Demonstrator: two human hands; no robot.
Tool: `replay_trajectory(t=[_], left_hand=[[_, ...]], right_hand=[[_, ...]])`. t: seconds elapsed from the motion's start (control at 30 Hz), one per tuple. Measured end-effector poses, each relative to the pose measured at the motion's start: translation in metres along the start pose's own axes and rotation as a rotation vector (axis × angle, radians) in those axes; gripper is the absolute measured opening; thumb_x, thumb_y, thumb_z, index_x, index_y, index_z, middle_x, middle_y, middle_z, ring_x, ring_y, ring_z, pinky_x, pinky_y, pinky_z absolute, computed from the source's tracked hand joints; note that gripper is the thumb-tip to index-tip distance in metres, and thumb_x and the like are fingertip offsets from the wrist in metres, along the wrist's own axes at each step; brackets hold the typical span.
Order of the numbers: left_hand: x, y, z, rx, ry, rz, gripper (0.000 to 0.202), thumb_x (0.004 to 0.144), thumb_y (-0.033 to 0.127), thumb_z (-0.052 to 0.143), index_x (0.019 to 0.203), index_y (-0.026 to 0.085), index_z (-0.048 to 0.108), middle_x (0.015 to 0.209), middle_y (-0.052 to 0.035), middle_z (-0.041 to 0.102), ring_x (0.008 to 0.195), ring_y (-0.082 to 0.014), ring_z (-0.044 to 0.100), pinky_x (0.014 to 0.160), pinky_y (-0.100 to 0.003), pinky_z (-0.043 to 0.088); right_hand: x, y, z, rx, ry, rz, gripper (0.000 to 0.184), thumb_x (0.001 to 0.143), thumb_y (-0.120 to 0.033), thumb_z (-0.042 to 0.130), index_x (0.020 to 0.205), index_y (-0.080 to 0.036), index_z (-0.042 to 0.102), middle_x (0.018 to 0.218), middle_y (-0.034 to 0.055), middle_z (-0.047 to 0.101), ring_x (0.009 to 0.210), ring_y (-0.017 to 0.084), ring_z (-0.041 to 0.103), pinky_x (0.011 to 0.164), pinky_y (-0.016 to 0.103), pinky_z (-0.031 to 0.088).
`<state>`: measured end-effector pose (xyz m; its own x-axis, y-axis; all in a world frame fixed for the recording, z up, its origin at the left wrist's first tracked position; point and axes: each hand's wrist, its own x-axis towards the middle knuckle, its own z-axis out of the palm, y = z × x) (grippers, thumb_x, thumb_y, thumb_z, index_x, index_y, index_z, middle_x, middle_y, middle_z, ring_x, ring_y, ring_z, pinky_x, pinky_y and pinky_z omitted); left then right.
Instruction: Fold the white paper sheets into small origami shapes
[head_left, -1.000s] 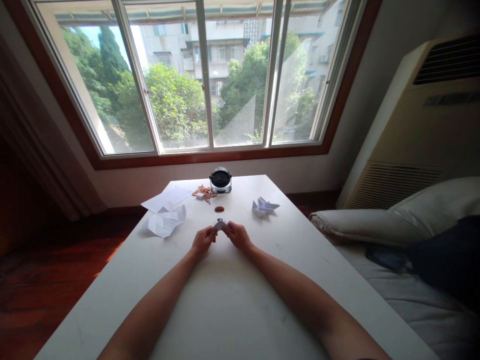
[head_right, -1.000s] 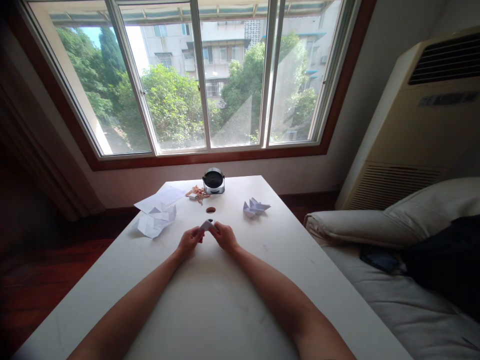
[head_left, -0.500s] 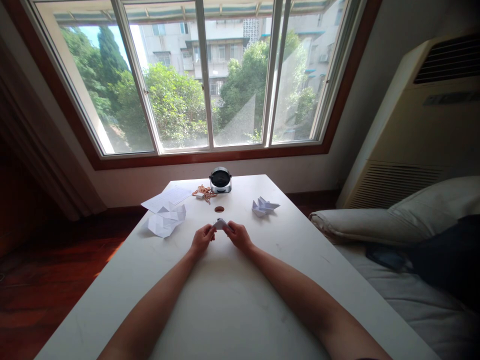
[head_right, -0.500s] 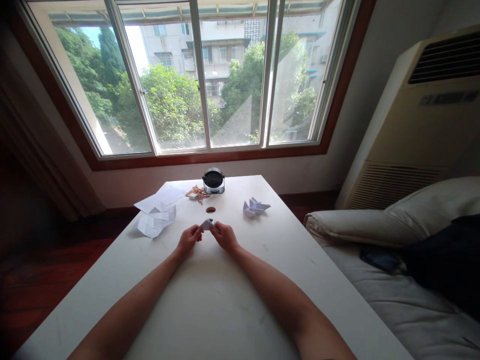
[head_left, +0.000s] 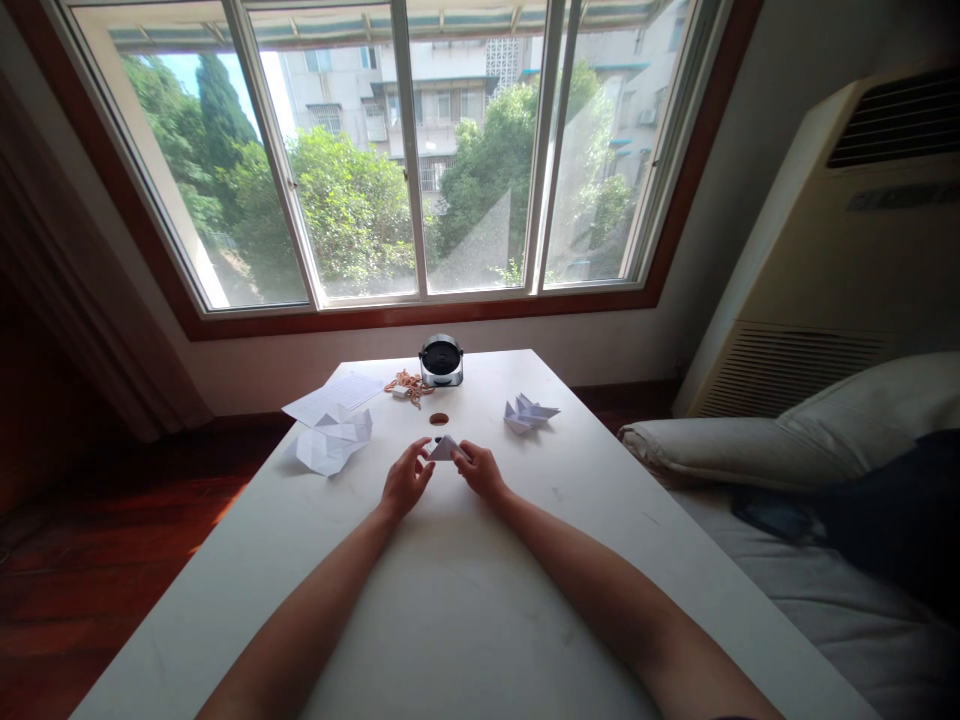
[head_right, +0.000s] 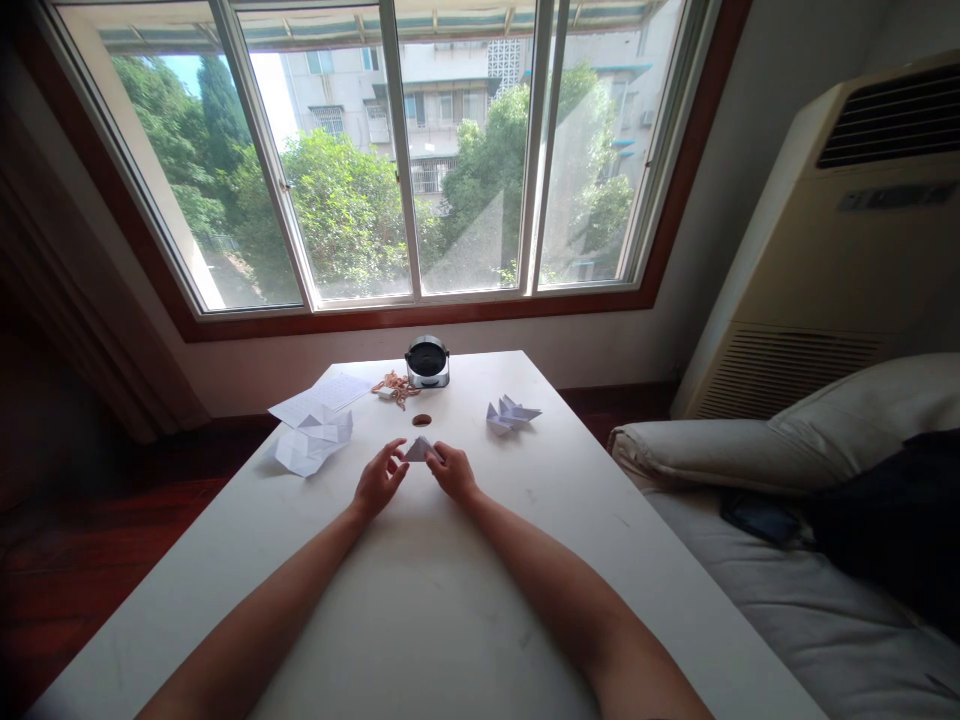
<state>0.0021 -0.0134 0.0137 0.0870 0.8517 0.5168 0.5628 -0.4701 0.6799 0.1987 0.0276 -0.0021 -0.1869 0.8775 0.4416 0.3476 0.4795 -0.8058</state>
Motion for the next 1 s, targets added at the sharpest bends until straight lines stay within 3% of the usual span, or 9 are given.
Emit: replay_trajectory(t=[0.23,0.47,0.73,1.0], left_hand=[[-0.001,0.006,-0.001,0.068,-0.078,0.055,0.035,0.091,0.033,0.056,0.124,0.025,0.064,0.095,-0.0047,0.069,0.064,-0.0135,0.058,0.066,-0.026,0.048],[0.0,0.003,-0.001,-0.002,-0.053,-0.01,0.033,0.09,0.038,0.057,0.119,0.025,0.065,0.08,-0.0011,0.067,0.06,-0.0135,0.055,0.064,-0.025,0.043],[0.001,-0.002,-0.002,-0.085,-0.072,-0.091,0.029,0.087,0.048,0.06,0.087,0.02,0.07,0.067,0.0011,0.063,0.06,-0.0137,0.053,0.062,-0.025,0.039],[0.005,-0.012,0.009,-0.428,-0.086,-0.225,0.038,0.085,0.056,0.059,0.083,0.018,0.062,0.068,0.0004,0.06,0.06,-0.013,0.054,0.058,-0.025,0.044]], right_hand=[[-0.002,-0.005,-0.001,0.06,-0.036,0.024,0.028,0.089,-0.043,0.053,0.076,-0.019,0.057,0.059,-0.0006,0.062,0.055,0.014,0.056,0.055,0.024,0.041],[-0.003,-0.008,-0.002,0.084,-0.12,0.02,0.029,0.089,-0.042,0.055,0.103,-0.02,0.065,0.068,0.0018,0.069,0.059,0.017,0.063,0.06,0.026,0.047],[-0.005,-0.005,0.001,-0.062,-0.123,-0.064,0.028,0.085,-0.044,0.059,0.072,-0.02,0.055,0.058,-0.0024,0.056,0.053,0.012,0.047,0.051,0.023,0.034],[-0.008,-0.015,-0.004,0.079,-0.215,-0.087,0.023,0.086,-0.043,0.059,0.083,-0.019,0.059,0.063,0.0,0.06,0.055,0.014,0.052,0.053,0.025,0.038]])
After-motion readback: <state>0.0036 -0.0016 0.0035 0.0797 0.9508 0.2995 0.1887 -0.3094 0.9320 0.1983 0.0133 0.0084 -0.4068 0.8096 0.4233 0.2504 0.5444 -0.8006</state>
